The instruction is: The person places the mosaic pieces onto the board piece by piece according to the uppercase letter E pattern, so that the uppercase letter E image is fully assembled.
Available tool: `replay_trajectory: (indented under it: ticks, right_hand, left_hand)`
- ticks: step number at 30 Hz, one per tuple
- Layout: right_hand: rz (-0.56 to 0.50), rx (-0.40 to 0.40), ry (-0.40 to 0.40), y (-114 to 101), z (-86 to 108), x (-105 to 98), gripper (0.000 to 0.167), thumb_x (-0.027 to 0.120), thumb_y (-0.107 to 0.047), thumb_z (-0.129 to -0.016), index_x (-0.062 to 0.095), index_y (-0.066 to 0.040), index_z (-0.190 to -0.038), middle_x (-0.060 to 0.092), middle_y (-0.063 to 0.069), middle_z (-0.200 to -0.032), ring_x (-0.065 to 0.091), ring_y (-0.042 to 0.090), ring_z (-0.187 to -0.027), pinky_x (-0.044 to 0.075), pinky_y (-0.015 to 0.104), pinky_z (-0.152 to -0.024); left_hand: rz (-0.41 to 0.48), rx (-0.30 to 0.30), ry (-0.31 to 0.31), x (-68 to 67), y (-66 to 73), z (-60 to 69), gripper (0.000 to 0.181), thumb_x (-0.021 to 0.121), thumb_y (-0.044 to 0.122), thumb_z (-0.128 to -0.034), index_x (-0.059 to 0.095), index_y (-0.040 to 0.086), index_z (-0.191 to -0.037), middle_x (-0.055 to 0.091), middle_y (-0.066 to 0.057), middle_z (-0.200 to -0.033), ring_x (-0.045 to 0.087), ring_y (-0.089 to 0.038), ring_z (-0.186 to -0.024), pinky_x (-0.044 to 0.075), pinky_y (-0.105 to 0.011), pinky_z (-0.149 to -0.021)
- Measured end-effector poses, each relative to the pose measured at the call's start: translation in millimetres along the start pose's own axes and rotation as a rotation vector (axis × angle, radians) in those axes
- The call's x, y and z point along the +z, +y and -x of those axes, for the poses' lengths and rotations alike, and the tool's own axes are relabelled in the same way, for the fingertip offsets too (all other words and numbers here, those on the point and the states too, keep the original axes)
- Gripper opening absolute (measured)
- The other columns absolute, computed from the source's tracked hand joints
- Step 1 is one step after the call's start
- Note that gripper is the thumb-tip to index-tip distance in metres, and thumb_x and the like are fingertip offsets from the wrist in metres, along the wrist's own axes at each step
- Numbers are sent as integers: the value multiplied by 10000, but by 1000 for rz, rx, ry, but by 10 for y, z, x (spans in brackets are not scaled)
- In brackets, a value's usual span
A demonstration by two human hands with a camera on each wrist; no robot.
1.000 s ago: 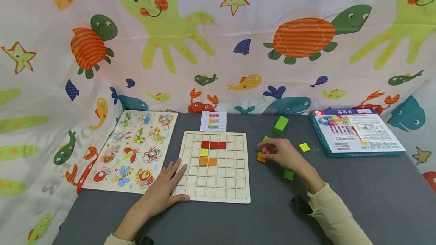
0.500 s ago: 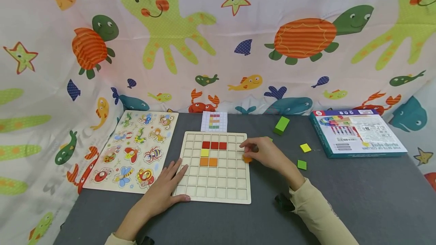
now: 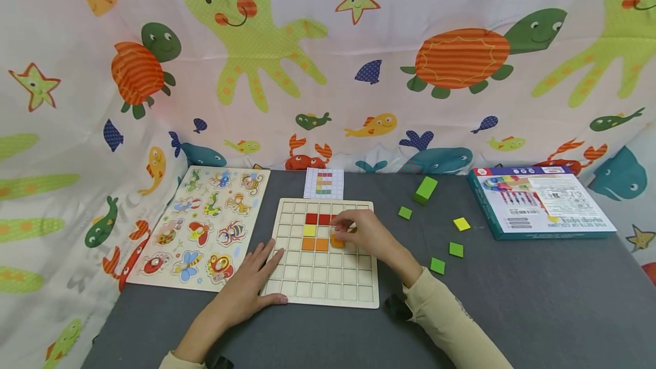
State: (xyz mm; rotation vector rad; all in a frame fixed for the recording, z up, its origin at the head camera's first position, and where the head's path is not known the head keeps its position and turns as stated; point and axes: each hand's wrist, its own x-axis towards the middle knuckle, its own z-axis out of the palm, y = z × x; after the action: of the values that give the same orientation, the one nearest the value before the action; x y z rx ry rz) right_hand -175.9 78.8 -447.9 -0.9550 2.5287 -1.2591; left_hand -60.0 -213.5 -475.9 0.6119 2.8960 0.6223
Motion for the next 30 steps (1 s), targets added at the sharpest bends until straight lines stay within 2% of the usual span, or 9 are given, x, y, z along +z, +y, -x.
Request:
replay_trajectory:
  ticks: [7,11,15,18,23,26,30]
  right_hand:
    - [-9,24,-32,65,23,110,189,733,-16,-862,722,-16,-1051,679,-13,-848,612,97,-785,549,244,-745]
    - [35,21,-34,60,26,139,194,739,-12,-855,724,-25,-1048,674,-16,-842,604,99,-778,543,240,-731]
    - [77,20,-51,42,27,144,205,744,-20,-853,724,-37,-1056,687,-6,-864,606,104,-789,535,237,-726]
    - [72,16,-47,30,45,111,191,723,-37,-878,723,-38,-1069,692,0,-882,608,103,-804,540,242,-738]
    - [75,29,-2,66,144,-102,199,701,-58,-903,722,-31,-1099,698,17,-927,614,117,-833,556,296,-749]
    - [101,67,42,158,269,-323,224,705,-55,-899,712,-16,-1119,702,34,-950,630,142,-846,570,344,-769]
    - [156,131,106,388,516,-681,248,711,-63,-896,701,-3,-1136,708,62,-973,653,187,-874,577,402,-799]
  left_hand:
    - [4,1,-7,-7,7,4,941,725,532,-810,323,90,-1537,162,-151,-1622,155,-404,-1470,174,-571,-1170]
    - [4,-7,-15,-10,5,4,946,722,538,-810,315,95,-1541,151,-144,-1625,144,-396,-1474,168,-565,-1174]
    - [1,-8,-10,-1,5,-2,944,717,548,-809,323,98,-1539,161,-143,-1624,155,-398,-1472,177,-568,-1171]
    - [1,-8,-5,-2,2,5,942,721,544,-808,327,95,-1537,166,-144,-1623,159,-402,-1470,179,-573,-1168]
    - [1,-12,-8,-2,-7,13,948,726,536,-808,316,96,-1540,152,-138,-1627,147,-399,-1473,172,-571,-1171]
    - [-1,-12,-8,5,-16,11,950,719,544,-808,311,100,-1543,148,-133,-1628,145,-396,-1474,173,-568,-1172]
    - [4,-4,-10,10,-17,2,952,698,569,-814,302,108,-1547,141,-126,-1631,139,-391,-1476,171,-563,-1175]
